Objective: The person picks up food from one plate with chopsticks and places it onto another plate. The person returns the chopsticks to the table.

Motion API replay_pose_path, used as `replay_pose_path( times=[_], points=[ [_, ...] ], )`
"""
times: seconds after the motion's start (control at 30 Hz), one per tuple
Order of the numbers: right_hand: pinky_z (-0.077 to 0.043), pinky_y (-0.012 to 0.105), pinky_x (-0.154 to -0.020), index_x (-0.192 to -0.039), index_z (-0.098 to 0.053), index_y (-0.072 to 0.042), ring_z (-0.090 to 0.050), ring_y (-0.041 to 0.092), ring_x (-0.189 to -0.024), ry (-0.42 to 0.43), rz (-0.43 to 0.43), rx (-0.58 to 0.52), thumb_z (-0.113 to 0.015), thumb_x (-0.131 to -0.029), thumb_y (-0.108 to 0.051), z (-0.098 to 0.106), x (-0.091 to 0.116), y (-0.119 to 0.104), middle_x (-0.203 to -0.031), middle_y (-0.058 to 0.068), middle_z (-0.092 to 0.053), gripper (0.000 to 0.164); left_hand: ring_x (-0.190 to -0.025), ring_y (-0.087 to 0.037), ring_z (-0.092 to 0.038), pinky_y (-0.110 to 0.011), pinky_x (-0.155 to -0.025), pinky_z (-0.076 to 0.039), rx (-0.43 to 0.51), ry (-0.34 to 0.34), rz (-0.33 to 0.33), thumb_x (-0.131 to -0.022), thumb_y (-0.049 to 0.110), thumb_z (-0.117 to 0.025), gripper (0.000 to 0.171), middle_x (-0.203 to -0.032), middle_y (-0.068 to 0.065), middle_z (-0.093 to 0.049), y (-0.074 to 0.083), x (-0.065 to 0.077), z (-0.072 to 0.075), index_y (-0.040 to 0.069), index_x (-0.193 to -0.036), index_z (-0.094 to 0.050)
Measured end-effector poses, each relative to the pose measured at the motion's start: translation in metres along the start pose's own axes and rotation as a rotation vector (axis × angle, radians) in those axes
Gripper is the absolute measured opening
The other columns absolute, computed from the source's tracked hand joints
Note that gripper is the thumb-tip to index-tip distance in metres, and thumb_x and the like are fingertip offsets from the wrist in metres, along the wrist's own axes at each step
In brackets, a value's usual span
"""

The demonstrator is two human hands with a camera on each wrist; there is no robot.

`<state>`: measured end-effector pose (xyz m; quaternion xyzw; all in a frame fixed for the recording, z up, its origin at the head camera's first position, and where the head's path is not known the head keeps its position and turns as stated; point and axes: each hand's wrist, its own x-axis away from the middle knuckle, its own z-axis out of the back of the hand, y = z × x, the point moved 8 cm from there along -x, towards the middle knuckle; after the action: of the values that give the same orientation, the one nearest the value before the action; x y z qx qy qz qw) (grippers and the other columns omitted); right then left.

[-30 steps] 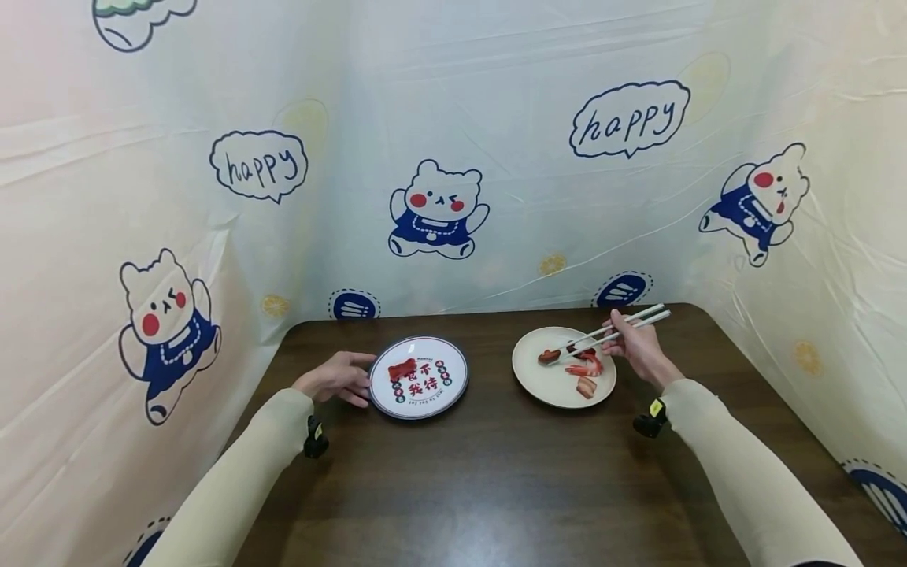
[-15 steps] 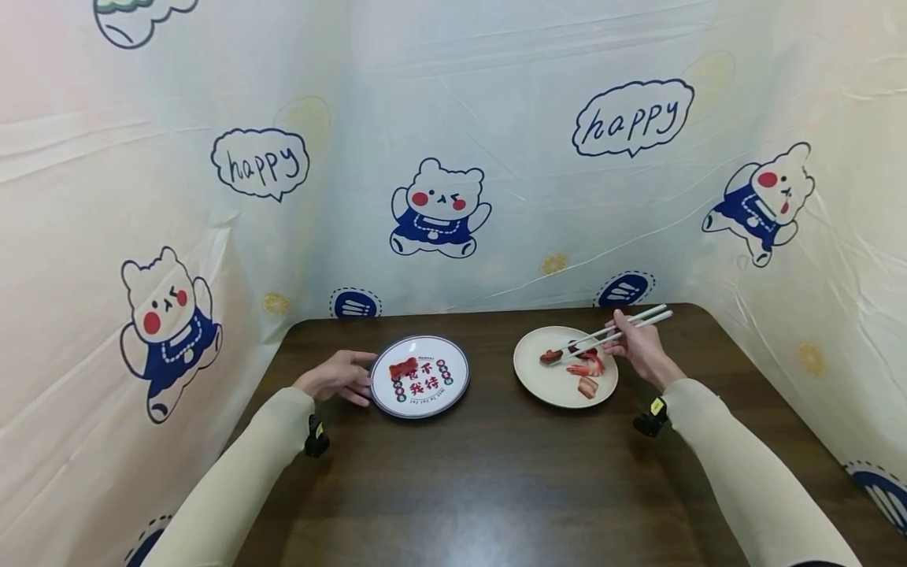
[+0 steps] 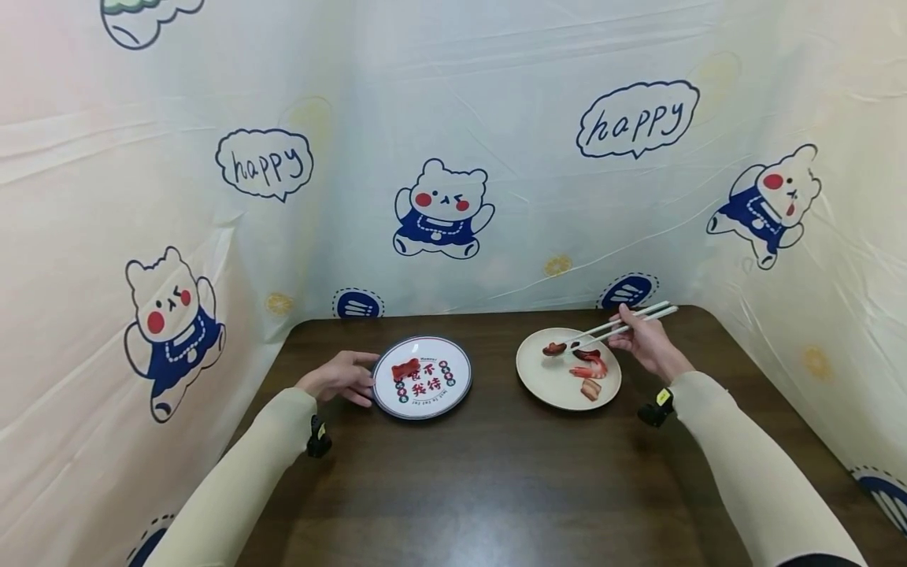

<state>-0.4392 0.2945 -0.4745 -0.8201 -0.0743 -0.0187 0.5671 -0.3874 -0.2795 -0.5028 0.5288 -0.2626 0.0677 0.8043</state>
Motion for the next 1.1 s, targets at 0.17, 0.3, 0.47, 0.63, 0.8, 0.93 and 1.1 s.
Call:
replay_pose_path(
  times=[0.17,0.3,0.47,0.63,0.8,0.93,1.1],
  points=[
    [-0.064,0.025,-0.061,-0.097,-0.07,-0.001,-0.072,0.016,-0.062,-0.036,-0.014,-0.01,-0.049,-0.112,-0.028,-0.005,-0.004,-0.007,-0.076,0.007,-0.07,0.038,-0.079,-0.026,-0.07,-0.044,-0.078,-0.066,0.007,0.008,-0.006,-0.101,-0.005,-0.061,0.069,-0.105,-0.023,-0.061,-0.002,-0.001,0.001,0.001,-0.163,-0.033],
    [-0.064,0.025,-0.06,-0.095,-0.07,-0.001,-0.072,0.017,-0.061,-0.073,-0.034,-0.019,-0.047,-0.114,-0.025,-0.01,-0.008,-0.01,-0.076,0.008,-0.07,0.039,-0.08,-0.027,-0.071,-0.045,-0.078,-0.066,0.0,0.006,-0.009,-0.101,-0.005,-0.061,0.069,-0.108,-0.024,-0.06,-0.002,-0.001,0.001,0.001,-0.164,-0.031],
    [-0.063,0.025,-0.059,-0.096,-0.069,0.0,-0.072,0.016,-0.06,-0.113,-0.063,-0.004,-0.044,-0.114,-0.024,-0.015,-0.01,-0.012,-0.077,0.009,-0.069,0.039,-0.081,-0.027,-0.071,-0.045,-0.078,-0.066,0.002,0.003,-0.007,-0.101,-0.006,-0.061,0.069,-0.11,-0.025,-0.06,0.0,0.002,-0.001,0.0,-0.164,-0.031],
    [-0.063,0.024,-0.059,-0.098,-0.068,0.0,-0.072,0.015,-0.06,-0.152,-0.071,0.021,-0.045,-0.114,-0.026,-0.021,-0.01,-0.017,-0.077,0.009,-0.07,0.038,-0.082,-0.028,-0.071,-0.044,-0.078,-0.066,0.002,0.005,0.0,-0.102,-0.005,-0.06,0.069,-0.112,-0.025,-0.059,0.002,0.004,-0.001,0.001,-0.164,-0.03],
    [-0.063,0.024,-0.059,-0.095,-0.069,-0.001,-0.071,0.015,-0.06,-0.173,-0.072,0.045,-0.044,-0.114,-0.026,-0.025,-0.011,-0.023,-0.077,0.01,-0.07,0.04,-0.081,-0.027,-0.071,-0.044,-0.078,-0.066,0.005,0.003,0.002,-0.102,-0.005,-0.059,0.068,-0.11,-0.024,-0.06,0.002,0.002,-0.002,0.002,-0.164,-0.031],
    [-0.063,0.025,-0.058,-0.098,-0.067,0.002,-0.071,0.016,-0.06,-0.186,-0.075,0.039,-0.043,-0.115,-0.025,-0.028,-0.012,-0.025,-0.076,0.009,-0.069,0.041,-0.079,-0.027,-0.072,-0.044,-0.078,-0.066,0.004,0.008,0.006,-0.102,-0.005,-0.06,0.069,-0.107,-0.024,-0.061,0.0,0.001,-0.001,0.002,-0.164,-0.031],
    [-0.063,0.025,-0.058,-0.101,-0.064,0.004,-0.071,0.016,-0.06,-0.187,-0.078,0.029,-0.042,-0.115,-0.025,-0.027,-0.015,-0.025,-0.076,0.009,-0.069,0.039,-0.08,-0.027,-0.072,-0.044,-0.077,-0.066,0.005,0.022,0.003,-0.101,-0.006,-0.061,0.068,-0.108,-0.023,-0.061,0.0,0.0,0.001,0.002,-0.163,-0.034]
  ],
)
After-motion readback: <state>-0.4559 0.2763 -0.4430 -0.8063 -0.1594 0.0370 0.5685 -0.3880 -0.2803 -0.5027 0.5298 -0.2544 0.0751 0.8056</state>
